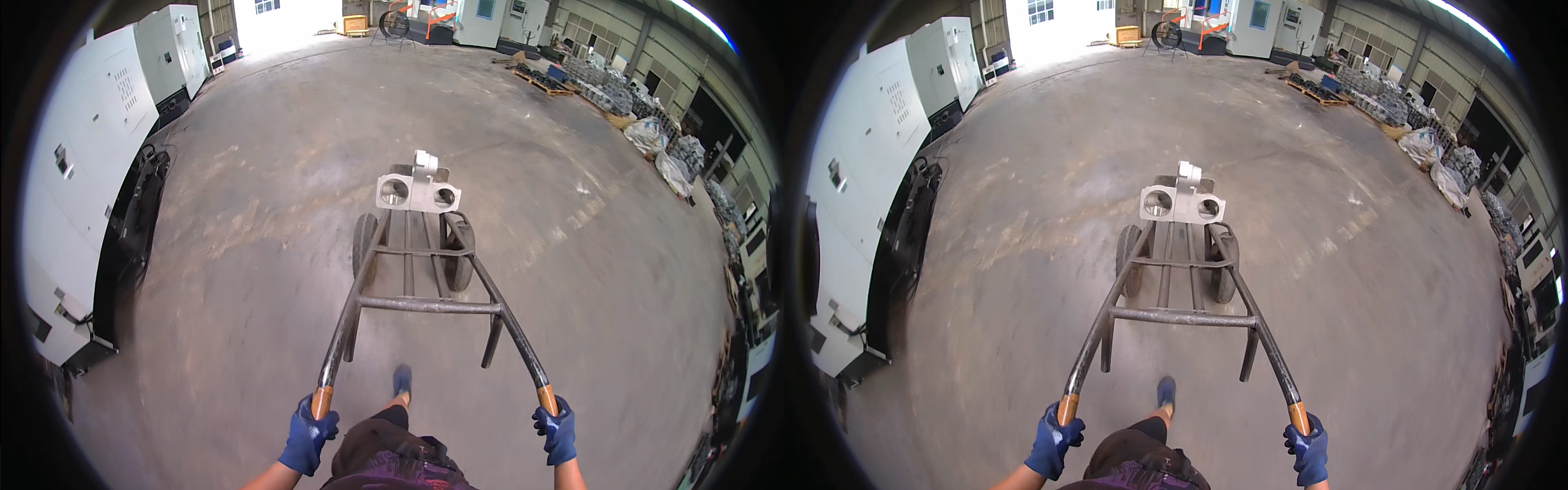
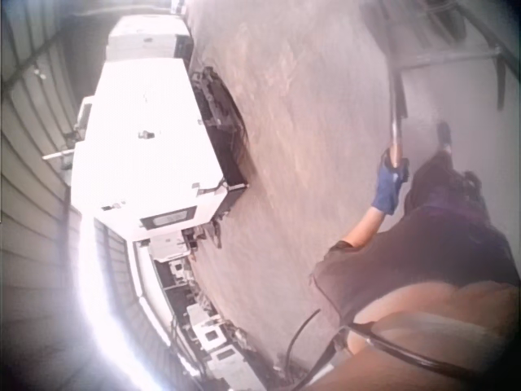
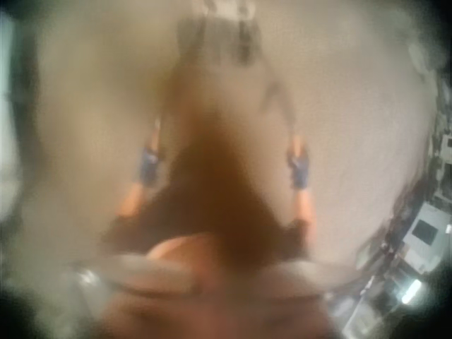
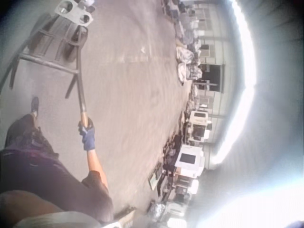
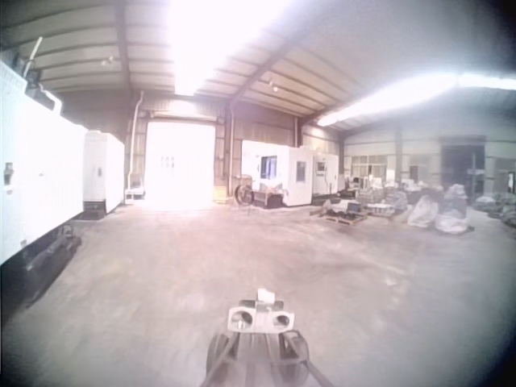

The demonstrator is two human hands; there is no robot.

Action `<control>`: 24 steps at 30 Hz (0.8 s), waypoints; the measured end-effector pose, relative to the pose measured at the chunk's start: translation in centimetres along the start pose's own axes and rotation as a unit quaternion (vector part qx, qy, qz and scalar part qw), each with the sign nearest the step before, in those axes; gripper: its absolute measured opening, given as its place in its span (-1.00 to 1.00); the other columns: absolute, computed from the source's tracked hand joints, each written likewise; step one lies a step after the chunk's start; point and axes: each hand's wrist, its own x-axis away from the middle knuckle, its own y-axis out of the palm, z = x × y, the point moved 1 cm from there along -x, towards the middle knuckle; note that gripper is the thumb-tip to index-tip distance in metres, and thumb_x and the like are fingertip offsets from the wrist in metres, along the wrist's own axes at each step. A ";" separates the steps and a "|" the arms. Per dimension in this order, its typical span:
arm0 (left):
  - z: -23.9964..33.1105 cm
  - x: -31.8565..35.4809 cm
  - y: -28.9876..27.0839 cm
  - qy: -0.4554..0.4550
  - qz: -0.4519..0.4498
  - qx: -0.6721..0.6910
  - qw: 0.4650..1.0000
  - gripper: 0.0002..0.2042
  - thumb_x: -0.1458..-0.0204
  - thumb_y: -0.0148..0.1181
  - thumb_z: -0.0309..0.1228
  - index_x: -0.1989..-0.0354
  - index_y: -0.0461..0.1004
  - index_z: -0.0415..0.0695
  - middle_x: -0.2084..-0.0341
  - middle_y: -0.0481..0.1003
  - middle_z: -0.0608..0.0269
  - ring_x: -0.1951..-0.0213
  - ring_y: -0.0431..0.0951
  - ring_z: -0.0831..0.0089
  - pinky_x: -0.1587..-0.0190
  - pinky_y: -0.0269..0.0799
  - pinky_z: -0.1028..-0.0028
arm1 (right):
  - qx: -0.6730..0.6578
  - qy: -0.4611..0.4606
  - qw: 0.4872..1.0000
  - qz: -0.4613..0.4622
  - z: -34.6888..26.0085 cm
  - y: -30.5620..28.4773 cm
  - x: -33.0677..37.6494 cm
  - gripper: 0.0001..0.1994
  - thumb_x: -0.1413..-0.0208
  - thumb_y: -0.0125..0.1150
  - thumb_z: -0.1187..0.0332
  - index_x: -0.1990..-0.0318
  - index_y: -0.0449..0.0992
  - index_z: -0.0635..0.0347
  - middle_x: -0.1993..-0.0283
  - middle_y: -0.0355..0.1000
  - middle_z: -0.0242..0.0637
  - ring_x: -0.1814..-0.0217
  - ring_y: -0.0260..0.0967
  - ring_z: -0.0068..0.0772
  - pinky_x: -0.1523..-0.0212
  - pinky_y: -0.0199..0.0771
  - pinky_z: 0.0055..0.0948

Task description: The person pushes a hand truck through a fabrication floor, stops to pick up a metal casting, and places it on the hand truck. They then transport the metal casting to a CNC machine, open the sliding door, and place the metal part onto the machine worktable.

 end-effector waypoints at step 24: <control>29.1 -52.3 13.3 0.147 -0.059 -0.189 0.969 -0.73 -0.27 -0.17 -0.34 0.07 0.47 -0.15 0.23 0.48 0.12 0.13 0.44 0.20 0.01 0.37 0.28 | 0.028 0.028 0.999 -0.020 -27.2 28.5 -54.1 -0.57 0.05 0.29 0.39 -0.02 0.41 0.26 0.48 0.47 -0.29 0.61 0.42 -0.49 0.62 0.43 -0.48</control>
